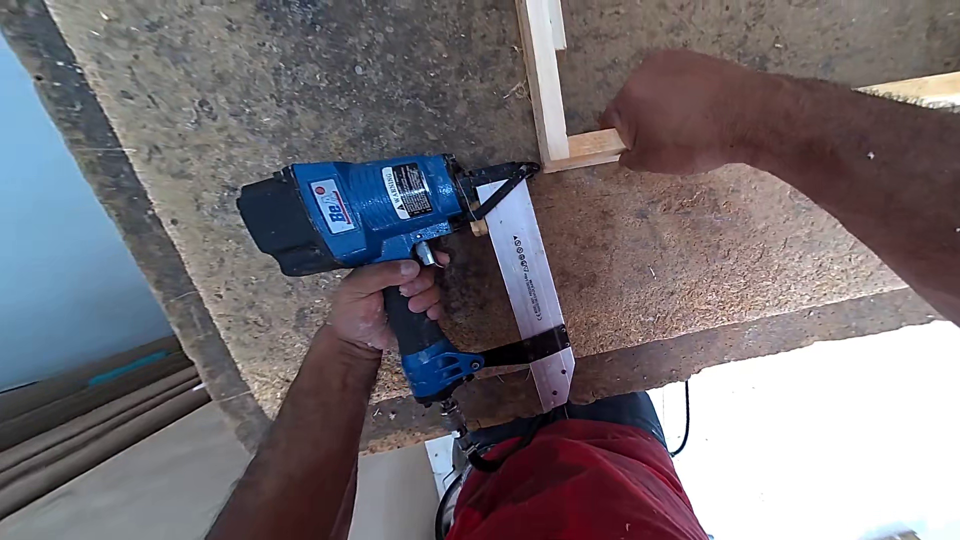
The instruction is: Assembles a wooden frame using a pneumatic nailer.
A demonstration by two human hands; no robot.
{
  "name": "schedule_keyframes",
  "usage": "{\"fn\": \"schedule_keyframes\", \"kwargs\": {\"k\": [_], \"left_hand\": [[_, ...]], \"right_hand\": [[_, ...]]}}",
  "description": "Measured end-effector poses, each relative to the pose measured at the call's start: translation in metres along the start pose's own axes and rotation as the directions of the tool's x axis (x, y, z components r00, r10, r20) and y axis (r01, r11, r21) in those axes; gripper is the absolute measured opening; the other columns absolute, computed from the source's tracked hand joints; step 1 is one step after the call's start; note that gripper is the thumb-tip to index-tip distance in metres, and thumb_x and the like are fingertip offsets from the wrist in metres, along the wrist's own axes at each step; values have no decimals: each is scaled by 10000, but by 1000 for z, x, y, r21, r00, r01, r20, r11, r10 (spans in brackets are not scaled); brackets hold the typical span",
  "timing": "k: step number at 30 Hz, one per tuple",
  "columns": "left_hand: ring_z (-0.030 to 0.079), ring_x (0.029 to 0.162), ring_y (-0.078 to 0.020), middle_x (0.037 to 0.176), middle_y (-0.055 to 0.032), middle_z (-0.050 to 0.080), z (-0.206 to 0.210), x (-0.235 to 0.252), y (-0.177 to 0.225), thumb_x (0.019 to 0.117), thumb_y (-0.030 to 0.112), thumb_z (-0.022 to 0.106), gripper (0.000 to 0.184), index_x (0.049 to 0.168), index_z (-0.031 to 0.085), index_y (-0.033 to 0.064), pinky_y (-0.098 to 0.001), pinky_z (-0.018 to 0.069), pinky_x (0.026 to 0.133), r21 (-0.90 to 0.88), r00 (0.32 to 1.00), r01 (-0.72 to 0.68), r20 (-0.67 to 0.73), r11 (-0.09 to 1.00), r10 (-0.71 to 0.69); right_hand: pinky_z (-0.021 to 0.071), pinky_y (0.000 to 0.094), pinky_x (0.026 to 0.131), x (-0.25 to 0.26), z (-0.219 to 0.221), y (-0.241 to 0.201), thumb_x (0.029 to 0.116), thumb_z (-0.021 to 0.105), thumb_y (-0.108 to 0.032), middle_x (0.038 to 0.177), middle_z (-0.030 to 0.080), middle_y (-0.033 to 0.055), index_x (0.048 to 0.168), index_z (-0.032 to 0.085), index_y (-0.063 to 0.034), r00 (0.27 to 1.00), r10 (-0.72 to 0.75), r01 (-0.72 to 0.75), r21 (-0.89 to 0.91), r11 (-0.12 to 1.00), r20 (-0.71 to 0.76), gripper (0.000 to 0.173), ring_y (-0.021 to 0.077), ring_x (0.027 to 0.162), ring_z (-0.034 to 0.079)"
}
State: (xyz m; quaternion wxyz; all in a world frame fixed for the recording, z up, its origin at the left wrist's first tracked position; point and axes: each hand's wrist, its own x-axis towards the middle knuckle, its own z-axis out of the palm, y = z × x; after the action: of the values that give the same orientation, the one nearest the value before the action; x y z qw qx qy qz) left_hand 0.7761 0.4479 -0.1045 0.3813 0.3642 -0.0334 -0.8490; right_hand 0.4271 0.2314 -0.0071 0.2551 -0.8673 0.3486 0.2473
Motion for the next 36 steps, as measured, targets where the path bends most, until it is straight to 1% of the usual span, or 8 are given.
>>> {"fn": "schedule_keyframes", "kwargs": {"k": [4,9,14,16,21,25,32,36], "left_hand": [[640,564,-139,632,-2,567,-3,2,1,947,210,600,314,1186,654,13,-350,620,613,2,1000,5,23,1000,-5],[637,557,-140,622,2,557,-4,2,2,947,210,594,308,1184,653,22,-350,620,608,4,1000,16,13,1000,-16],[626,547,-132,613,12,550,-2,2,3,945,216,583,294,1162,667,37,-350,614,597,77,1000,3,-9,997,-3],[627,544,-131,613,12,553,-2,2,3,944,216,589,295,1159,669,31,-349,616,596,79,1000,1,-17,997,0],[627,543,-130,611,7,551,-3,2,3,945,215,585,306,1171,661,23,-342,614,588,62,1000,8,-25,998,-6],[625,535,-129,608,11,551,-4,3,3,943,219,592,308,1165,663,19,-345,615,589,58,1000,8,-16,998,-7],[617,530,-126,601,16,539,-3,3,4,941,218,579,303,1165,661,32,-338,608,580,87,1000,8,-2,996,-8],[618,530,-122,601,20,539,-3,4,3,939,228,587,301,1155,667,34,-336,608,574,99,1000,2,-17,995,0]], "right_hand": [[453,483,560,0,-1,-1,927,711,-166,643,550,42,757,627,-124,1000,17,-17,10,1000,14,193,245,619,574],[454,469,558,0,-3,-1,925,712,-155,640,551,35,762,641,-126,1000,13,-14,10,1000,21,180,236,617,574],[445,479,532,0,-1,-1,921,710,-157,622,540,40,750,632,-121,999,29,-29,33,999,14,192,239,587,561],[443,481,529,0,-1,-1,922,705,-155,622,541,40,748,627,-124,1000,24,-25,37,999,13,193,241,583,560],[454,486,551,0,-2,-1,919,720,-152,636,553,47,755,636,-116,999,26,-26,31,999,27,188,246,605,571],[448,478,543,0,-5,-2,917,721,-150,628,545,39,751,638,-120,998,27,-28,23,999,49,187,237,600,565],[445,476,549,3,-5,-1,892,725,-133,631,544,44,733,631,-111,999,6,-6,-7,1000,50,187,235,605,564],[445,491,549,1,-3,-1,900,718,-155,633,542,55,718,619,-105,1000,-3,3,-18,1000,19,214,253,609,567]]}}
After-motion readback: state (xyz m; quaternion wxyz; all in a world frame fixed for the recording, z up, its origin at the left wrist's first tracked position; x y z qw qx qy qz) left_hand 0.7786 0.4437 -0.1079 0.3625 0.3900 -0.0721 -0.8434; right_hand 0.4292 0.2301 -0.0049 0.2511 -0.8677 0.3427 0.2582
